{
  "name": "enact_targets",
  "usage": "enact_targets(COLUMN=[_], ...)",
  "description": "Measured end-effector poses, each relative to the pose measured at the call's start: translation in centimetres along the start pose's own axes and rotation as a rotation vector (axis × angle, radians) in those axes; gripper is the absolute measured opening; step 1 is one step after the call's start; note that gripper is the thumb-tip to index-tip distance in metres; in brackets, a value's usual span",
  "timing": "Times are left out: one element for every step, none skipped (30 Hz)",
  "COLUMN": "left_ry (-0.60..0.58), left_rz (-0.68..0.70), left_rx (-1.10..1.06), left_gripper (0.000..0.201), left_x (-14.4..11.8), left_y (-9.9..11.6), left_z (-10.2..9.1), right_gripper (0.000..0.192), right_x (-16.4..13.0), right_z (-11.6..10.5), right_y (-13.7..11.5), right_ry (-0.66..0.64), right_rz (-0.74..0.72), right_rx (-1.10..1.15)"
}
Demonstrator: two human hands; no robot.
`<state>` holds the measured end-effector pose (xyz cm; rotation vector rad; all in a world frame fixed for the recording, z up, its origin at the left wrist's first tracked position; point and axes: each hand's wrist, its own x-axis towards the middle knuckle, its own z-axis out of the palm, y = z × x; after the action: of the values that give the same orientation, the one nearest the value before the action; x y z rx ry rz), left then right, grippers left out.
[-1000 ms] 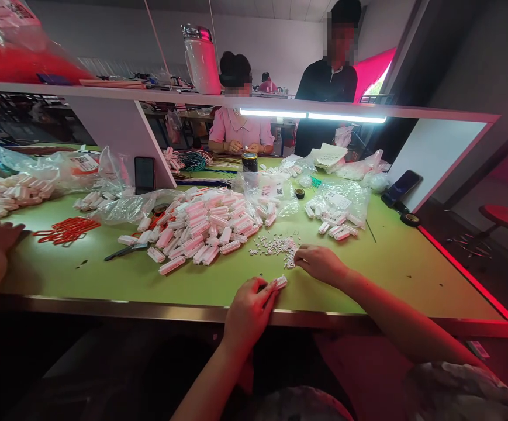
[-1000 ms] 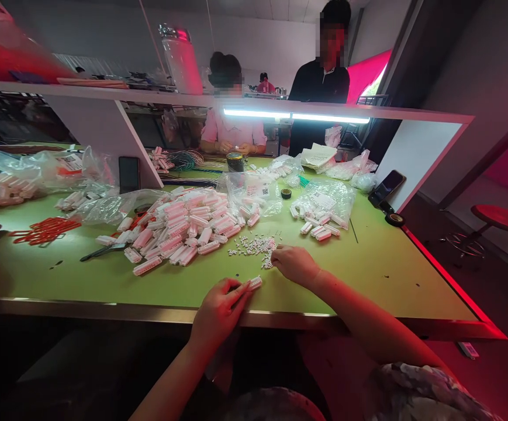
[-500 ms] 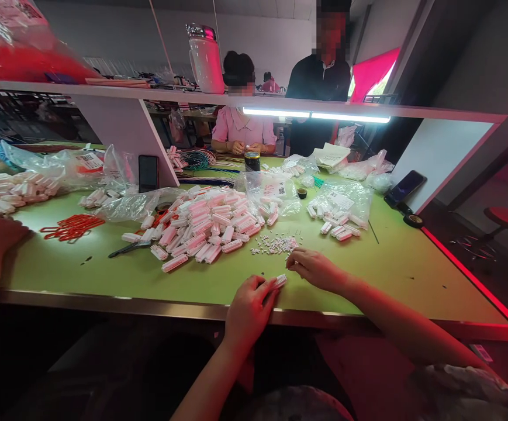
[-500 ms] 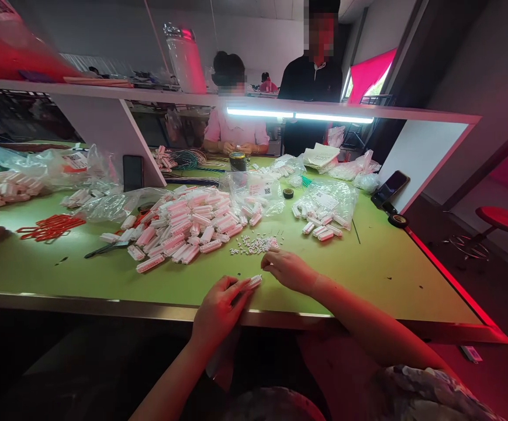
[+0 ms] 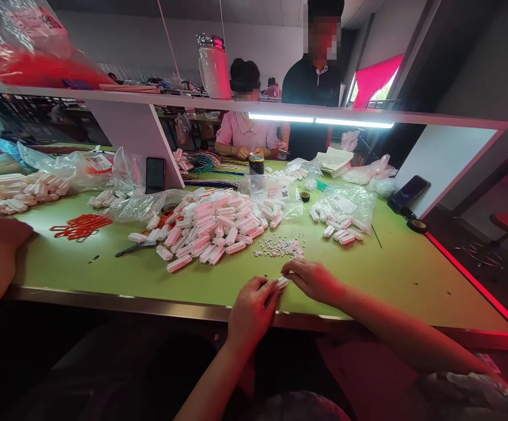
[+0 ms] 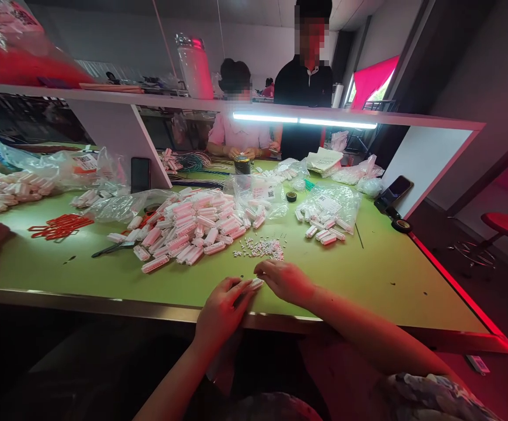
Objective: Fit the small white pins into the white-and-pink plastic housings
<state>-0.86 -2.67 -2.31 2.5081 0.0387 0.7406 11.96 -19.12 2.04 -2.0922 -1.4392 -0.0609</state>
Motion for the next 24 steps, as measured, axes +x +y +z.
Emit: enact_targets(left_ry=[-0.002, -0.004, -0.007, -0.012, -0.016, -0.020, -0.024, -0.026, -0.026, -0.026, -0.024, -0.023, -0.020, -0.019, -0.018, -0.018, -0.019, -0.023, -0.027, -0.030, -0.030, -0.028, -0.024, -0.020], left_rz=[-0.012, -0.023, -0.033, -0.041, -0.046, -0.049, -0.053, -0.056, -0.060, -0.063, -0.065, -0.065, -0.065, -0.063, -0.061, -0.060, -0.061, -0.061, -0.062, -0.064, -0.066, -0.067, -0.065, -0.063], left_rx=[-0.002, -0.005, -0.010, -0.016, -0.021, -0.024, -0.025, -0.026, -0.028, -0.029, -0.029, -0.030, -0.030, -0.029, -0.026, -0.022, -0.021, -0.021, -0.022, -0.024, -0.025, -0.027, -0.029, -0.033], left_gripper=[0.027, 0.026, 0.026, 0.026, 0.027, 0.027, 0.027, 0.027, 0.027, 0.027, 0.026, 0.026, 0.026, 0.026, 0.026, 0.027, 0.027, 0.027, 0.027, 0.027, 0.027, 0.028, 0.028, 0.028], left_x=[0.0, 0.0, 0.0, 0.0, 0.0, 0.0, 0.0, 0.0, 0.0, 0.1, 0.1, 0.1, 0.1, 0.1, 0.1, 0.1, 0.1, 0.1, 0.1, 0.1, 0.1, 0.1, 0.1, 0.1], left_y=[0.0, 0.0, 0.0, 0.0, 0.1, 0.1, 0.2, 0.2, 0.3, 0.3, 0.4, 0.4, 0.4, 0.4, 0.4, 0.4, 0.4, 0.4, 0.4, 0.4, 0.4, 0.4, 0.3, 0.3], left_z=[0.0, 0.0, -0.1, -0.1, -0.1, -0.2, -0.2, -0.3, -0.3, -0.3, -0.4, -0.4, -0.4, -0.4, -0.4, -0.4, -0.3, -0.3, -0.3, -0.2, -0.2, -0.2, -0.2, -0.1], right_gripper=[0.014, 0.014, 0.014, 0.014, 0.014, 0.014, 0.013, 0.012, 0.011, 0.011, 0.011, 0.011, 0.012, 0.013, 0.013, 0.014, 0.014, 0.015, 0.014, 0.014, 0.014, 0.014, 0.014, 0.015], right_x=[0.0, 0.0, 0.0, 0.0, 0.0, 0.0, 0.0, 0.0, 0.0, 0.1, 0.1, 0.1, 0.1, 0.1, 0.1, 0.1, 0.1, 0.1, 0.1, 0.1, 0.1, 0.1, 0.0, 0.0], right_z=[0.0, 0.0, -0.1, 0.0, 0.0, 0.0, 0.1, 0.1, 0.1, 0.1, 0.1, 0.0, 0.0, -0.1, -0.1, -0.2, -0.2, -0.2, -0.2, -0.2, -0.2, -0.2, -0.1, -0.1], right_y=[0.0, 0.1, 0.2, 0.3, 0.4, 0.5, 0.5, 0.5, 0.5, 0.4, 0.3, 0.2, 0.1, 0.0, -0.1, -0.3, -0.4, -0.5, -0.6, -0.7, -0.9, -1.0, -1.2, -1.5], right_ry=[-0.008, -0.016, -0.022, -0.027, -0.031, -0.034, -0.038, -0.040, -0.044, -0.047, -0.052, -0.058, -0.063, -0.068, -0.071, -0.076, -0.084, -0.095, -0.108, -0.123, -0.133, -0.140, -0.142, -0.140], right_rz=[0.004, 0.007, 0.009, 0.009, 0.009, 0.006, -0.001, -0.009, -0.020, -0.032, -0.046, -0.060, -0.075, -0.092, -0.111, -0.133, -0.156, -0.180, -0.206, -0.233, -0.261, -0.288, -0.312, -0.332], right_rx=[-0.022, -0.044, -0.066, -0.086, -0.106, -0.131, -0.160, -0.194, -0.229, -0.263, -0.291, -0.314, -0.334, -0.355, -0.379, -0.404, -0.430, -0.455, -0.482, -0.510, -0.541, -0.571, -0.599, -0.621])
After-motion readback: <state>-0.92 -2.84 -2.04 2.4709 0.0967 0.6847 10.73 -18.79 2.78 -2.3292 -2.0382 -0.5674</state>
